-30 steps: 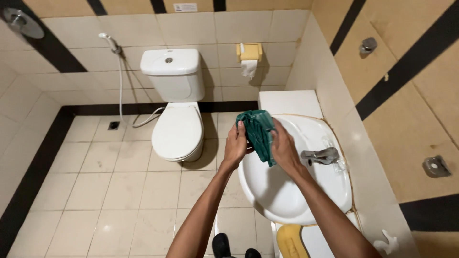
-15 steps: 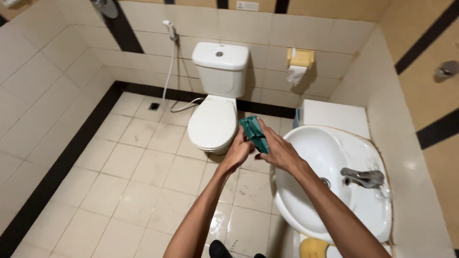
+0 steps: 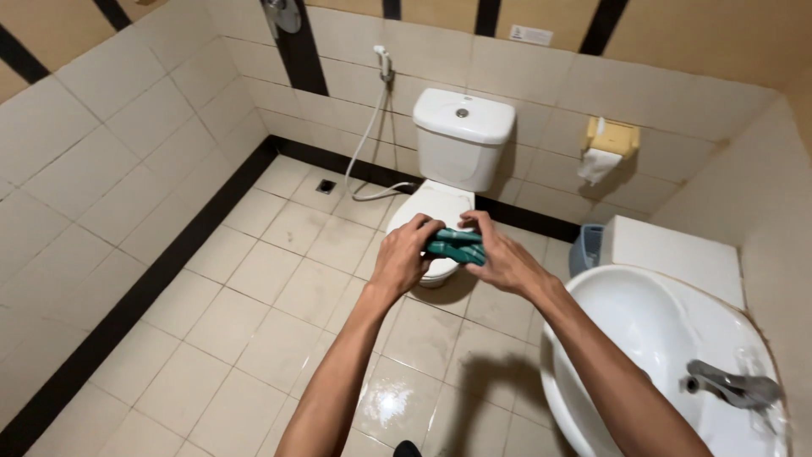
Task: The person wipes a brown door with a green cloth, then rinses and wrings the cloth at a white sink. They spray a cleaning solution onto the tiled floor and walls, then place the spray bottle and cloth on the sink counter.
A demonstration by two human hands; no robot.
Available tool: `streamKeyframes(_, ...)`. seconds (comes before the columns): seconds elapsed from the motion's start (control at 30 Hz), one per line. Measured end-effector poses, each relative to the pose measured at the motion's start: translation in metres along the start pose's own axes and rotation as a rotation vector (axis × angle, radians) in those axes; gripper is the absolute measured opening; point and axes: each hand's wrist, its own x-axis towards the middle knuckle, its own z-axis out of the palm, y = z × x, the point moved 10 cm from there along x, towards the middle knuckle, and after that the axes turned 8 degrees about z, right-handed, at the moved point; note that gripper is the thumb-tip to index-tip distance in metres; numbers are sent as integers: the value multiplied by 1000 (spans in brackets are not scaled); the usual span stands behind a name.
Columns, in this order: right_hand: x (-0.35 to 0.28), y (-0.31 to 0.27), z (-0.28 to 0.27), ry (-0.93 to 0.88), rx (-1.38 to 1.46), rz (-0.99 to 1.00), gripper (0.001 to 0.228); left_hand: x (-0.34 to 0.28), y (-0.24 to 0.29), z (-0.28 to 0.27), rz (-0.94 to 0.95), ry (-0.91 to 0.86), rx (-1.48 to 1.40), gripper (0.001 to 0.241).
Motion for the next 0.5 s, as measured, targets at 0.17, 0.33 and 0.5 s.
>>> streamKeyframes(0.17, 40, -18, 10, -61, -50, 26, 56, -21, -62, -43, -105, 59, -186, 46)
streamKeyframes(0.33, 83, -48, 44, -188, -59, 69, 41, -40, -115, -80, -125, 119, -288, 46)
streamKeyframes(0.5, 108, -95, 65, 72, -186, -257, 29, -65, -148, -114, -145, 194, -299, 48)
